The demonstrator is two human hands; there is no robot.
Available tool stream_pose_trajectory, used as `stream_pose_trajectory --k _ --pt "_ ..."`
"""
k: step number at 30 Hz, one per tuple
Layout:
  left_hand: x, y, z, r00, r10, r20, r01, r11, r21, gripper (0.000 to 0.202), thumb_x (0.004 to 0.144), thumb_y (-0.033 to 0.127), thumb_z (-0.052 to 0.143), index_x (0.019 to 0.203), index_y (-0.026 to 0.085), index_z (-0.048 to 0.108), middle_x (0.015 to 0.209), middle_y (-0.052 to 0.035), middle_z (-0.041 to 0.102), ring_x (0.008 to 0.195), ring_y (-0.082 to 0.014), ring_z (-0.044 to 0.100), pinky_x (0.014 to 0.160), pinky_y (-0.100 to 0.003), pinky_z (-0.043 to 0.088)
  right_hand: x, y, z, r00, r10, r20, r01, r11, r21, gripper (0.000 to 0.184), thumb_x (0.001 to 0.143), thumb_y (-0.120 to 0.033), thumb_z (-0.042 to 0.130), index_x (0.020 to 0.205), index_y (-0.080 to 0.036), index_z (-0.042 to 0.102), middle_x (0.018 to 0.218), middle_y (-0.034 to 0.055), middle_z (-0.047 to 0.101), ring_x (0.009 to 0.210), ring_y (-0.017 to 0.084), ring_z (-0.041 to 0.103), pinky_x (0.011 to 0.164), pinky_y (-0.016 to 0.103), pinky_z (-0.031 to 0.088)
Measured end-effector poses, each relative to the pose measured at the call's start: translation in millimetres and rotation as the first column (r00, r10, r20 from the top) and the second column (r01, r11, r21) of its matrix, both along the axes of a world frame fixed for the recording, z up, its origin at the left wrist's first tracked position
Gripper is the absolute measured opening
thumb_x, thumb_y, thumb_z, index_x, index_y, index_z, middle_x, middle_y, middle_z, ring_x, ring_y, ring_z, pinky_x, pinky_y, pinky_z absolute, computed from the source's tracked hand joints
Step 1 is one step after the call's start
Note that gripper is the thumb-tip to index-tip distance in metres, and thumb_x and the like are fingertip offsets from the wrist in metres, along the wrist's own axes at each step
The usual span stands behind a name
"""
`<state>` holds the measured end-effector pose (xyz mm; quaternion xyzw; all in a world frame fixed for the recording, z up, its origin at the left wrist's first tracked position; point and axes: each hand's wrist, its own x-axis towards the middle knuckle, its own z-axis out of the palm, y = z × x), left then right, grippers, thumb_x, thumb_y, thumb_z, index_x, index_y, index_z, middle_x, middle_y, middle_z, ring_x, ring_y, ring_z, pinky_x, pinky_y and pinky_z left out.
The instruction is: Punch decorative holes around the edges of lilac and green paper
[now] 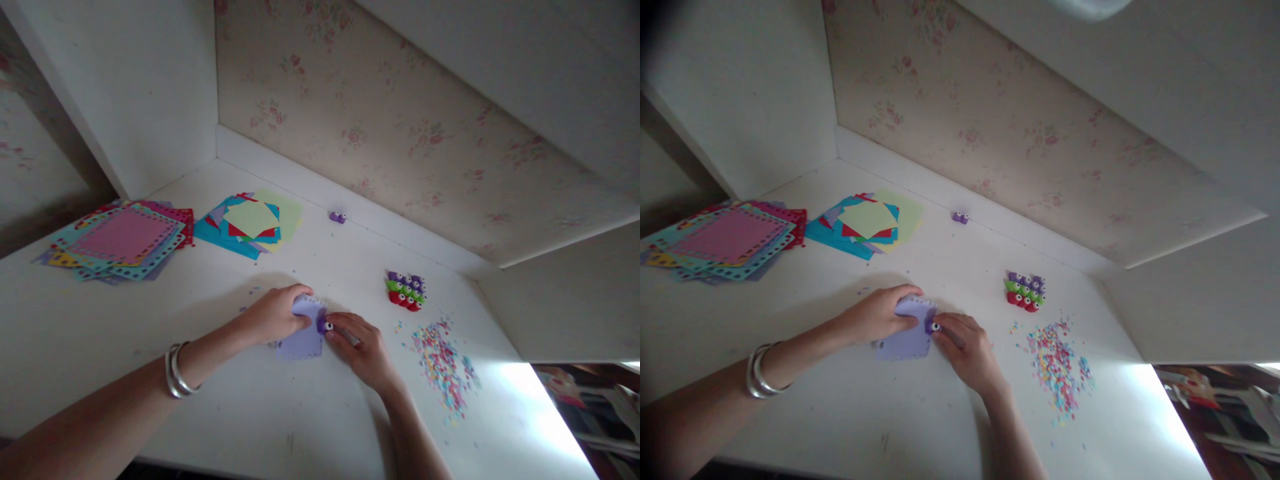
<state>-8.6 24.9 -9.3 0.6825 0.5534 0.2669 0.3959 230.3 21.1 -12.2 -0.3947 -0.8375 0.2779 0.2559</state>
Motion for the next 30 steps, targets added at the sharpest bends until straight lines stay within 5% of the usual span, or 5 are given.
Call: stream_pose_trajectory --k 6,13,20,30 --pt "8.7 -12.1 -8.2 0.990 -0.015 -0.140 0.049 0.969 0.241 0.050 0.082 0.017 0.060 0.131 0.019 0.052 0.124 -0.0101 0.066 0.111 -0.0265 0.065 0.096 -0.039 0.050 -4.9 2.1 0.9 0.991 -0.112 -0.069 0.113 0.994 0.010 0.020 0.095 -0.027 0.056 0.109 -0.026 0.070 0.106 0.0053 0.073 0.098 0.020 0.067 0.085 0.037 0.056" --pt "9.4 -26.4 4.7 0.926 0.125 -0.355 0.067 0.873 0.483 0.033 0.090 0.024 0.057 0.122 0.019 0.060 0.136 -0.0138 0.051 0.124 -0.0320 0.049 0.104 -0.049 0.042 -18.5 10.9 -0.2 0.973 -0.190 -0.130 0.208 0.968 0.139 0.020 0.095 -0.027 0.056 0.107 -0.028 0.073 0.108 0.0058 0.072 0.103 0.022 0.064 0.089 0.040 0.054" --pt "9.8 -37.5 -3.5 0.903 -0.022 -0.430 0.211 0.894 0.397 0.035 0.091 0.036 0.058 0.123 0.022 0.060 0.135 -0.0101 0.057 0.132 -0.0315 0.042 0.112 -0.057 0.024 -23.7 11.0 -2.2 0.990 -0.133 -0.053 0.140 0.975 0.172 0.026 0.096 -0.028 0.055 0.116 -0.032 0.070 0.120 0.0071 0.067 0.113 0.025 0.058 0.094 0.045 0.052" --pt "9.3 -34.6 -4.9 0.925 -0.070 -0.373 0.213 0.910 0.356 0.034 0.089 0.031 0.058 0.123 0.026 0.059 0.136 -0.0077 0.058 0.132 -0.0287 0.044 0.114 -0.055 0.015 -23.6 11.2 -5.7 0.996 -0.086 -0.037 0.090 0.982 0.167 0.028 0.096 -0.027 0.055 0.119 -0.034 0.069 0.123 0.0065 0.065 0.117 0.025 0.056 0.099 0.048 0.048"
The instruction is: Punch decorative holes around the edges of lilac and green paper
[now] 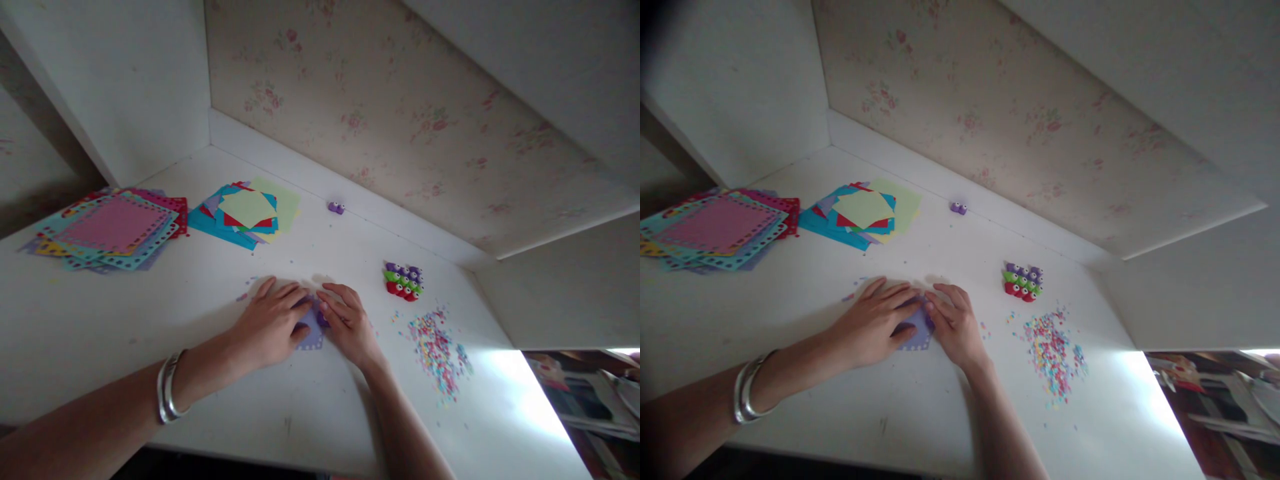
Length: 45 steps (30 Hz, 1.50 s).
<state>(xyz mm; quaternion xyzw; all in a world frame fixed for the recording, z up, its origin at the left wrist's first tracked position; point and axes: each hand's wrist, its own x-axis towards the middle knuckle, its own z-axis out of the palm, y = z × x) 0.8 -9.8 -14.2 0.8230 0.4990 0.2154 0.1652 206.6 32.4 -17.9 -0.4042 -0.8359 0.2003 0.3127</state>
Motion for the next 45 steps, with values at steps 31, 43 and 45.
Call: stream_pose_trajectory --k 31,43,45 --pt "1.4 -0.6 2.2 1.000 0.003 -0.003 -0.003 1.000 0.028 0.033 0.090 0.030 0.056 0.122 0.025 0.061 0.132 -0.0073 0.060 0.131 -0.0288 0.045 0.113 -0.056 0.019 4.7 -1.4 -6.8 0.963 0.038 0.266 -0.012 0.995 -0.098 0.041 0.101 -0.036 0.043 0.141 -0.044 0.045 0.157 -0.0030 0.033 0.149 0.033 0.011 0.112 0.074 0.009" --pt "-1.0 -0.7 6.5 0.998 0.006 -0.061 -0.002 0.998 0.060 0.037 0.086 0.032 0.060 0.123 0.030 0.062 0.137 -0.0053 0.058 0.130 -0.0277 0.046 0.111 -0.052 0.026 14.9 -0.8 -0.6 0.982 -0.013 0.191 0.009 1.000 0.023 0.033 0.099 -0.036 0.048 0.129 -0.037 0.061 0.150 0.0035 0.046 0.145 0.032 0.029 0.112 0.070 0.023" --pt "-2.3 -0.2 6.4 0.998 0.004 -0.065 0.000 0.998 0.058 0.037 0.088 0.033 0.059 0.124 0.029 0.061 0.137 -0.0064 0.057 0.130 -0.0279 0.046 0.111 -0.052 0.026 22.5 -3.4 0.2 0.982 -0.041 0.185 0.040 0.999 0.006 0.032 0.099 -0.036 0.048 0.126 -0.034 0.065 0.147 0.0050 0.050 0.142 0.031 0.035 0.112 0.066 0.028"
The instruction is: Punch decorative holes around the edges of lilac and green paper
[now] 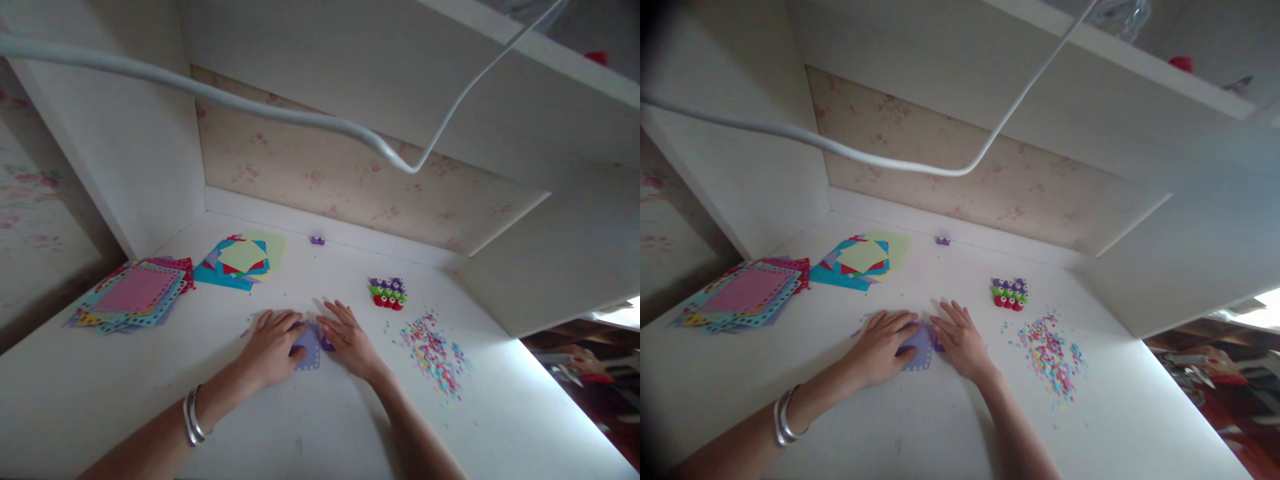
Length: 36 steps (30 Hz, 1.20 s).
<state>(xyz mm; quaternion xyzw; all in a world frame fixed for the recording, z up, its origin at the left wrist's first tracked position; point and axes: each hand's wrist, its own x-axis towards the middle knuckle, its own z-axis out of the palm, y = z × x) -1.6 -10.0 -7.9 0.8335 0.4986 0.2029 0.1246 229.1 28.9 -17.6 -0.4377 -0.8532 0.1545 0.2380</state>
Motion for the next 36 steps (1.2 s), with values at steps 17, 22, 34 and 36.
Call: stream_pose_trajectory --k 17,22,34,36 --pt "-3.7 5.3 -4.5 0.996 0.084 -0.005 -0.084 0.996 0.031 0.039 0.086 0.032 0.066 0.122 0.021 0.060 0.129 -0.0094 0.060 0.122 -0.0286 0.051 0.104 -0.046 0.039 16.8 -39.2 26.9 0.979 -0.200 -0.042 0.193 0.971 -0.139 0.021 0.094 -0.034 0.056 0.103 -0.025 0.073 0.098 0.0055 0.072 0.076 0.017 0.069 0.070 0.028 0.057" --pt "-3.1 6.6 -6.9 0.996 0.082 -0.025 -0.081 0.996 0.034 0.039 0.087 0.032 0.064 0.124 0.020 0.061 0.130 -0.0096 0.059 0.123 -0.0289 0.051 0.105 -0.048 0.039 29.8 -29.3 31.9 0.913 -0.297 -0.278 0.185 0.912 -0.367 0.020 0.085 -0.037 0.065 0.097 -0.023 0.074 0.096 0.0051 0.075 0.084 0.020 0.071 0.075 0.031 0.059" --pt "-1.1 9.3 -10.6 0.994 0.086 -0.060 -0.084 0.996 0.040 0.039 0.089 0.035 0.060 0.125 0.020 0.062 0.131 -0.0101 0.059 0.123 -0.0299 0.050 0.106 -0.048 0.037 157.9 128.9 60.8 0.765 -0.644 0.009 0.644 0.764 -0.034 0.034 0.083 -0.040 0.060 0.105 -0.018 0.074 0.082 0.0087 0.078 0.078 0.024 0.072 0.067 0.031 0.054" --pt "-1.3 9.6 -12.6 0.995 0.088 -0.046 -0.086 0.995 0.049 0.038 0.089 0.036 0.061 0.124 0.022 0.062 0.130 -0.0092 0.060 0.123 -0.0297 0.051 0.106 -0.047 0.037 169.8 150.5 61.6 0.771 -0.626 0.114 0.628 0.778 0.023 0.026 0.081 -0.035 0.062 0.099 -0.022 0.077 0.086 0.0070 0.078 0.084 0.024 0.072 0.073 0.031 0.052"
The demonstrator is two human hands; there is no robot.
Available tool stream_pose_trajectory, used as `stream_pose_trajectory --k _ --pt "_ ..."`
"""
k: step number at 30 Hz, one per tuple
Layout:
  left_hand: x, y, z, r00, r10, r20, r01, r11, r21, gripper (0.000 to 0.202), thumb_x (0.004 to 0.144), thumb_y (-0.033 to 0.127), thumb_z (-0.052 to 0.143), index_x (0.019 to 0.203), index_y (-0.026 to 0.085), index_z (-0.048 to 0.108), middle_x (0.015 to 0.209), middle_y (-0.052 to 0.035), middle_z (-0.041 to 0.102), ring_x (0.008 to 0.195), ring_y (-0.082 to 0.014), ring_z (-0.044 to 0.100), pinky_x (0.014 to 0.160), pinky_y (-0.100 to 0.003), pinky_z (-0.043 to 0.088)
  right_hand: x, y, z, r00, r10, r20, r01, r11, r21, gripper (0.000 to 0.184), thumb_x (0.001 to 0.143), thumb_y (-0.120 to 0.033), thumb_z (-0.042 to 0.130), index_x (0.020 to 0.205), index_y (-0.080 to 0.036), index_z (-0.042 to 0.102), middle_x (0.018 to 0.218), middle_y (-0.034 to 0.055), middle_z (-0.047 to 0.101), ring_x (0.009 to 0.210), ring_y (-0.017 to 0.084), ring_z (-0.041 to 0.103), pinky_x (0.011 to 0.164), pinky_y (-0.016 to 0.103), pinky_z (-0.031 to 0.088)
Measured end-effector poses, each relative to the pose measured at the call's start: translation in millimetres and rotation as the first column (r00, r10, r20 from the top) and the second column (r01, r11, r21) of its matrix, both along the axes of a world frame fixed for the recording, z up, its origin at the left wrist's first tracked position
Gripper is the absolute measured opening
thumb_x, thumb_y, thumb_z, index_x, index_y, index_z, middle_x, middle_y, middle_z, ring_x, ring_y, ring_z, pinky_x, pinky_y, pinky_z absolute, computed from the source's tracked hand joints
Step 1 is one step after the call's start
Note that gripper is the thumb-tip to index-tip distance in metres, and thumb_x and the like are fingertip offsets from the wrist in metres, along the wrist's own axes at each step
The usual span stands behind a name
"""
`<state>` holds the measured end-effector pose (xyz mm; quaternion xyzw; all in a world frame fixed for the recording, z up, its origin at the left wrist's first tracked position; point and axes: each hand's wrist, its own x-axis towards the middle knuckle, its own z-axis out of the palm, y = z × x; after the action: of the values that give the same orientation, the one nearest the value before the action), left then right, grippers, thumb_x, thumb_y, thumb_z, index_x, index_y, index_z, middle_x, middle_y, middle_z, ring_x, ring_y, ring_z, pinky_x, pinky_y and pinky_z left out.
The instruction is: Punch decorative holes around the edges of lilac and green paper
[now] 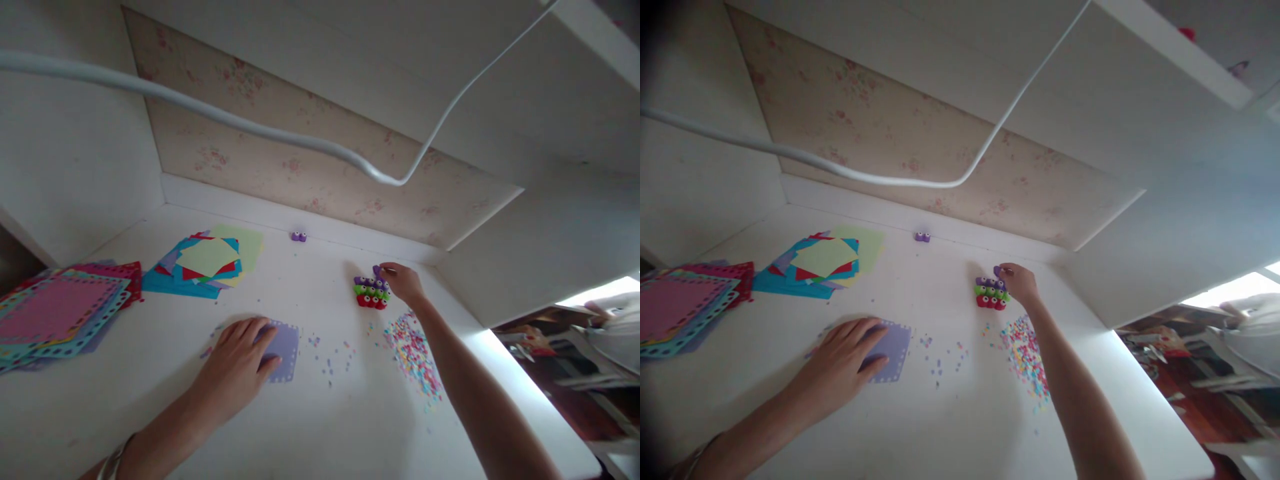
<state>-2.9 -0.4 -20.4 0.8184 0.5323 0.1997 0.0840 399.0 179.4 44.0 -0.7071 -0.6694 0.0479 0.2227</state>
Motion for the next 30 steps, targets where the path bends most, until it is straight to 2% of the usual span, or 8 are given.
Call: stream_pose_trajectory --k 3,7,13,16,19,23,27,30 --pt "-0.4 0.7 -2.2 1.000 0.002 0.014 -0.002 1.000 0.008 0.037 0.088 0.036 0.061 0.123 0.023 0.062 0.129 -0.0084 0.060 0.122 -0.0295 0.052 0.105 -0.047 0.038 6.9 19.2 -5.4 0.985 0.081 0.150 -0.072 0.995 -0.063 0.022 0.082 -0.029 0.060 0.095 -0.025 0.078 0.098 0.0046 0.078 0.095 0.023 0.071 0.082 0.029 0.051" --pt "-0.9 2.0 -2.6 1.000 -0.005 -0.006 0.005 1.000 0.015 0.039 0.088 0.038 0.061 0.124 0.023 0.062 0.129 -0.0085 0.060 0.121 -0.0301 0.052 0.104 -0.048 0.039 10.8 32.0 -16.4 0.946 0.157 0.282 -0.119 0.982 -0.146 0.028 0.084 -0.023 0.055 0.100 -0.024 0.077 0.113 0.0047 0.074 0.106 0.022 0.067 0.092 0.029 0.048" --pt "-0.5 1.7 -5.6 1.000 0.011 -0.022 -0.010 1.000 0.013 0.043 0.088 0.039 0.061 0.127 0.022 0.060 0.133 -0.0101 0.058 0.123 -0.0311 0.050 0.105 -0.049 0.037 17.7 41.1 -20.0 0.907 0.195 0.374 -0.114 0.967 -0.228 0.030 0.082 -0.018 0.053 0.099 -0.022 0.078 0.106 0.0064 0.076 0.100 0.024 0.070 0.091 0.031 0.051" --pt "0.1 1.7 -7.5 1.000 0.019 -0.019 -0.019 1.000 0.005 0.045 0.089 0.040 0.061 0.130 0.022 0.059 0.139 -0.0108 0.055 0.126 -0.0314 0.048 0.106 -0.050 0.037 10.1 44.9 -13.7 0.904 0.185 0.386 -0.117 0.974 -0.193 0.036 0.087 -0.018 0.047 0.108 -0.021 0.075 0.112 0.0079 0.074 0.104 0.025 0.069 0.096 0.035 0.050" --pt "0.5 2.1 -6.3 1.000 0.007 -0.018 -0.007 1.000 -0.010 0.048 0.089 0.039 0.061 0.133 0.022 0.055 0.142 -0.0104 0.053 0.129 -0.0310 0.046 0.107 -0.050 0.035 -18.4 52.5 -10.8 0.904 0.219 0.368 -0.181 0.974 -0.136 0.038 0.094 -0.022 0.041 0.118 -0.018 0.070 0.121 0.0098 0.070 0.112 0.026 0.065 0.101 0.039 0.047" --pt "0.9 2.7 0.3 1.000 0.001 -0.015 -0.001 0.999 -0.048 0.048 0.088 0.036 0.063 0.133 0.022 0.055 0.140 -0.0090 0.055 0.128 -0.0301 0.049 0.107 -0.050 0.036 -89.8 71.8 -23.9 0.874 0.381 0.303 -0.359 0.925 -0.128 0.039 0.094 -0.022 0.043 0.128 -0.021 0.062 0.128 0.0067 0.066 0.117 0.020 0.062 0.104 0.033 0.045" --pt "0.9 3.5 6.9 1.000 0.009 -0.006 -0.009 0.995 -0.099 0.050 0.085 0.032 0.065 0.133 0.023 0.054 0.139 -0.0083 0.057 0.126 -0.0294 0.050 0.107 -0.050 0.036 -166.4 98.6 -43.5 0.831 0.499 0.247 -0.485 0.866 -0.119 0.053 0.089 -0.013 0.049 0.141 -0.016 0.048 0.147 0.0100 0.049 0.137 0.021 0.043 0.114 0.036 0.034" --pt "0.1 4.8 9.3 1.000 0.021 0.016 -0.019 0.991 -0.130 0.056 0.082 0.032 0.070 0.135 0.023 0.053 0.137 -0.0090 0.058 0.126 -0.0304 0.050 0.108 -0.050 0.035 -201.9 117.2 -50.1 0.826 0.521 0.213 -0.507 0.853 -0.123 0.057 0.087 -0.007 0.047 0.144 -0.012 0.043 0.149 0.0141 0.045 0.141 0.024 0.036 0.116 0.039 0.031"
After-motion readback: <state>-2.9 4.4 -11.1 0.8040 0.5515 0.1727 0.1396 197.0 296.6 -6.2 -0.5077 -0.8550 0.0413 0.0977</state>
